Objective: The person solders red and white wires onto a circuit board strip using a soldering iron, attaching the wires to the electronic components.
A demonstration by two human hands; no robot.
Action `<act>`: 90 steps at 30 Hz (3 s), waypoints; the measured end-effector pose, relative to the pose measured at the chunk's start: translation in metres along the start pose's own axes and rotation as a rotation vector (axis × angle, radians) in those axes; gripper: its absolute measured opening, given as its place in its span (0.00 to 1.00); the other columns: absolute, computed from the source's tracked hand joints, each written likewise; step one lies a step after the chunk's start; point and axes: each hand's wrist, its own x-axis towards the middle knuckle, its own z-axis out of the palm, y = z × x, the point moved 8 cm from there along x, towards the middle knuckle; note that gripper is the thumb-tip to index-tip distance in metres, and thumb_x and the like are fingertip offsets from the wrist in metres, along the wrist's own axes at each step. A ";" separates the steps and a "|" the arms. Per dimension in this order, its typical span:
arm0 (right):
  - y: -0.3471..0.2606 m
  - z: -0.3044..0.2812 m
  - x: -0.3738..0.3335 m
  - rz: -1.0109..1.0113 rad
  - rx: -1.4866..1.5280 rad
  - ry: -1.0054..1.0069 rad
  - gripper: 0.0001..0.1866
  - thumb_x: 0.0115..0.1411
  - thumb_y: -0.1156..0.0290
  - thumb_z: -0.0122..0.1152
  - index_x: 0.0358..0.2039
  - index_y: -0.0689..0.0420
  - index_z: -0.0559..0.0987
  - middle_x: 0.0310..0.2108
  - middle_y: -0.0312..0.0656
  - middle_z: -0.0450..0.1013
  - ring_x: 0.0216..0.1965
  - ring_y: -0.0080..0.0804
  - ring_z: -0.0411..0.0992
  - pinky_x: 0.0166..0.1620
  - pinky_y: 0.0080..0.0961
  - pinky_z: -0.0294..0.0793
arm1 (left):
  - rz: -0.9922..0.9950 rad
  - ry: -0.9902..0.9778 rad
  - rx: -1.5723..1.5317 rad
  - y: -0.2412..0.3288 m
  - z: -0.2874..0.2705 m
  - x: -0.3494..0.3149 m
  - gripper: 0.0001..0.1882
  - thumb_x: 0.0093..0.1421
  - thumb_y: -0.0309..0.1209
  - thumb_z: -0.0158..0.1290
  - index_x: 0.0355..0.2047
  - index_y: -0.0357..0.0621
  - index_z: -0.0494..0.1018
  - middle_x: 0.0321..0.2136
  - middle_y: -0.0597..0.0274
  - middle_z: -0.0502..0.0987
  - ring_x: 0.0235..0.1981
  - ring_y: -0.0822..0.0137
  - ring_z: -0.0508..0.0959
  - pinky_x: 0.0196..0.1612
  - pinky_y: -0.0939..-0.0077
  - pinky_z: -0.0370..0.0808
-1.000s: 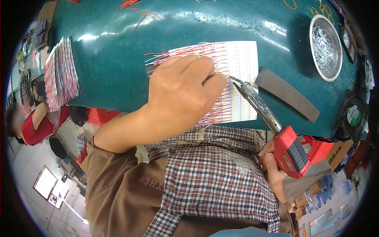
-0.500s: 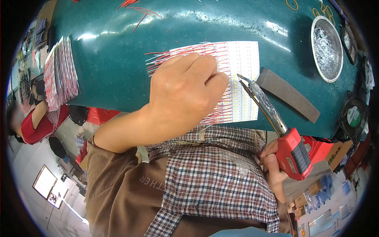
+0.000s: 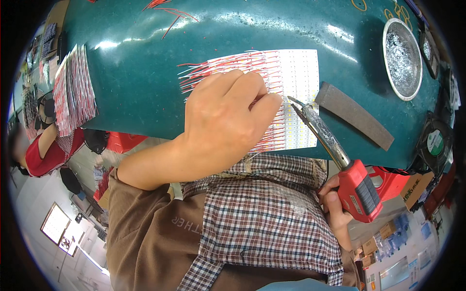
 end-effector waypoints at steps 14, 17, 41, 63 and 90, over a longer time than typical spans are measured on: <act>-0.001 0.004 0.006 -0.042 0.098 0.032 0.12 0.56 0.68 0.58 0.30 0.63 0.69 0.24 0.46 0.69 0.17 0.21 0.60 0.21 0.16 0.59 | 0.006 0.031 0.020 0.000 0.001 0.002 0.14 0.38 0.21 0.62 0.29 0.45 0.78 0.21 0.67 0.69 0.21 0.67 0.71 0.22 0.73 0.66; -0.001 -0.001 0.005 -0.040 0.098 0.068 0.13 0.56 0.66 0.59 0.30 0.63 0.69 0.23 0.45 0.69 0.16 0.20 0.60 0.20 0.15 0.59 | 0.015 0.048 0.022 0.000 0.002 0.002 0.14 0.38 0.21 0.62 0.29 0.45 0.78 0.21 0.67 0.69 0.21 0.67 0.71 0.22 0.74 0.66; -0.006 -0.004 0.013 -0.079 0.228 0.133 0.11 0.57 0.69 0.56 0.31 0.64 0.67 0.21 0.46 0.67 0.11 0.18 0.54 0.17 0.16 0.60 | -0.460 -0.200 -0.118 -0.123 -0.020 0.083 0.08 0.53 0.29 0.58 0.29 0.37 0.72 0.27 0.53 0.71 0.32 0.53 0.75 0.36 0.66 0.71; -0.002 -0.014 0.013 -0.071 0.188 0.127 0.10 0.56 0.71 0.54 0.31 0.64 0.67 0.23 0.46 0.68 0.11 0.18 0.55 0.19 0.16 0.61 | 0.048 0.058 -0.048 -0.021 -0.018 0.036 0.10 0.45 0.21 0.60 0.31 0.44 0.79 0.23 0.64 0.73 0.22 0.64 0.72 0.24 0.74 0.67; 0.009 -0.005 0.014 -0.080 0.062 -0.015 0.12 0.57 0.68 0.57 0.33 0.64 0.68 0.24 0.47 0.68 0.13 0.19 0.58 0.19 0.15 0.60 | 0.061 0.051 0.048 -0.001 0.006 0.003 0.16 0.37 0.22 0.61 0.31 0.44 0.79 0.21 0.68 0.71 0.21 0.68 0.72 0.22 0.74 0.66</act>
